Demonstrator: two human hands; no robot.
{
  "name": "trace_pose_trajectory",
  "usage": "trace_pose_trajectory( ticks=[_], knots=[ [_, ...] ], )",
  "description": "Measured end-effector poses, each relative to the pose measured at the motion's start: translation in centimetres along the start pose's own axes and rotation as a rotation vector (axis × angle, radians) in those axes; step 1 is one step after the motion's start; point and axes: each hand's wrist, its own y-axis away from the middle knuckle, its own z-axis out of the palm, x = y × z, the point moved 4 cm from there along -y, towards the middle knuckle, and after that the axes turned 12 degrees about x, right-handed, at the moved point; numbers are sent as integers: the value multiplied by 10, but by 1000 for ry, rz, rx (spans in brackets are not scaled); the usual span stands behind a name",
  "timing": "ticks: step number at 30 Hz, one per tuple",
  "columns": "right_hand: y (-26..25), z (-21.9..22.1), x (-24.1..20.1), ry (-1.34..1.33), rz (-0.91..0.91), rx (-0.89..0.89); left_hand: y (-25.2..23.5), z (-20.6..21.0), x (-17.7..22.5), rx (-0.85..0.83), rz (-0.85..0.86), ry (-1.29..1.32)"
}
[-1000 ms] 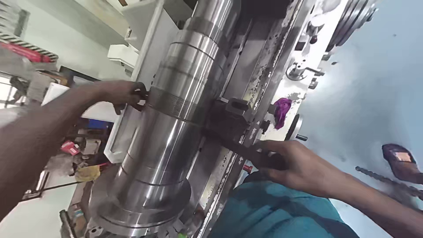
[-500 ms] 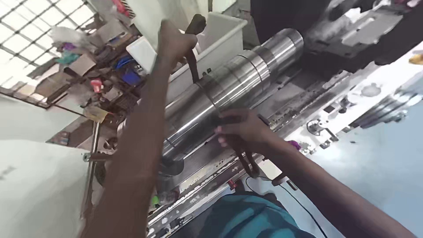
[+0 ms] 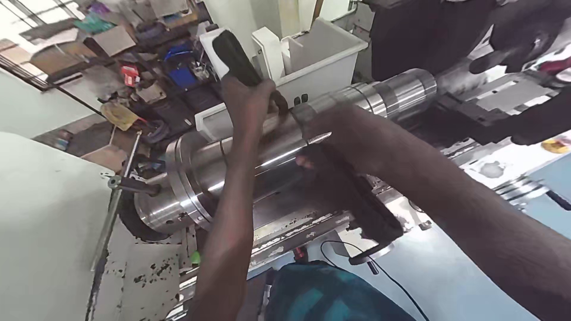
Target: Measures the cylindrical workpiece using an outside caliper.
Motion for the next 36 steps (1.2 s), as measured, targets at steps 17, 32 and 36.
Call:
trace_pose_trajectory(
  ticks=[17, 32, 36],
  knots=[
    [-15, -2, 16, -111, 83, -72, 76, -23, -4, -42, 273, -118],
    [-12, 20, -24, 575, -453, -147, 128, -61, -59, -588, 13, 505],
    [-40, 19, -19, 845, -761, 140, 124, -53, -74, -373, -324, 650]
  ],
)
